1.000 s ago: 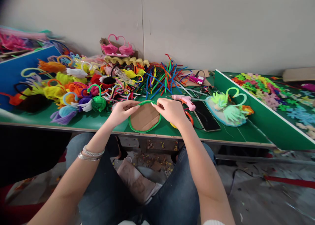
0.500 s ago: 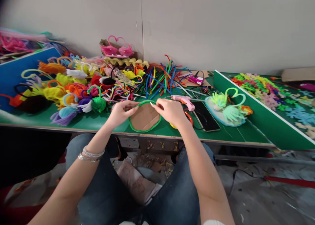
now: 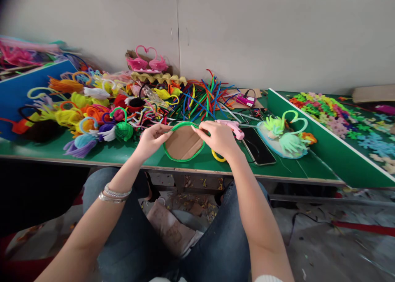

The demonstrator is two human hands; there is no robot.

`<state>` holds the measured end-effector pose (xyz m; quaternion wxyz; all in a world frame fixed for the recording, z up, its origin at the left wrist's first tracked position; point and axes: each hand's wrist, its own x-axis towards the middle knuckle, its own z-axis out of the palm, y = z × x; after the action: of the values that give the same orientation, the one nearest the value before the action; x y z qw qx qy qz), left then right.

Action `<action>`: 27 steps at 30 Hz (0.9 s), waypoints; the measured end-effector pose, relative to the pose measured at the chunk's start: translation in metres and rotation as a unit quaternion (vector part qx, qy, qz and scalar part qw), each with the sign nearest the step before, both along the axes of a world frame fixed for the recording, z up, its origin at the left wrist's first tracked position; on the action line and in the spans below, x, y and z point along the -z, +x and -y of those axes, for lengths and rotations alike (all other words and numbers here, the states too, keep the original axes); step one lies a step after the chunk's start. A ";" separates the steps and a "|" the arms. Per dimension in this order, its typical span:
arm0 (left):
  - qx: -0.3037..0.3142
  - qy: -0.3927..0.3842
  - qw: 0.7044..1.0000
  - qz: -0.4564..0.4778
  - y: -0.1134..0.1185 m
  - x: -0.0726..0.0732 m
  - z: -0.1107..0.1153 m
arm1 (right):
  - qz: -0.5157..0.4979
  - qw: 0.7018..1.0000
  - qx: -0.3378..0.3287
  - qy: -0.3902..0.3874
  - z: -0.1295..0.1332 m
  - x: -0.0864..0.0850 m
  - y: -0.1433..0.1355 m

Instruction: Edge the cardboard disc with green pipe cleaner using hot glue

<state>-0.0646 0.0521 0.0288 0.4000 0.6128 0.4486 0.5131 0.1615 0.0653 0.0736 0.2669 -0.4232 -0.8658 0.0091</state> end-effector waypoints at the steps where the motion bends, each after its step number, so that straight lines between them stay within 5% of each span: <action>1: 0.003 0.000 1.000 0.001 0.000 0.001 0.000 | 0.004 1.000 -0.003 0.006 0.000 0.000 -0.001; 16: 0.006 -0.045 0.998 0.035 0.002 0.006 -0.003 | 0.069 0.995 0.061 0.046 0.003 -0.003 0.006; 27: 0.073 -0.029 0.997 0.007 0.000 0.002 -0.002 | 0.070 0.997 0.014 0.036 0.001 -0.003 0.009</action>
<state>-0.0651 0.0537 0.0268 0.4573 0.6282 0.4144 0.4738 0.1702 0.0639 0.0764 0.2205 -0.4255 -0.8760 -0.0554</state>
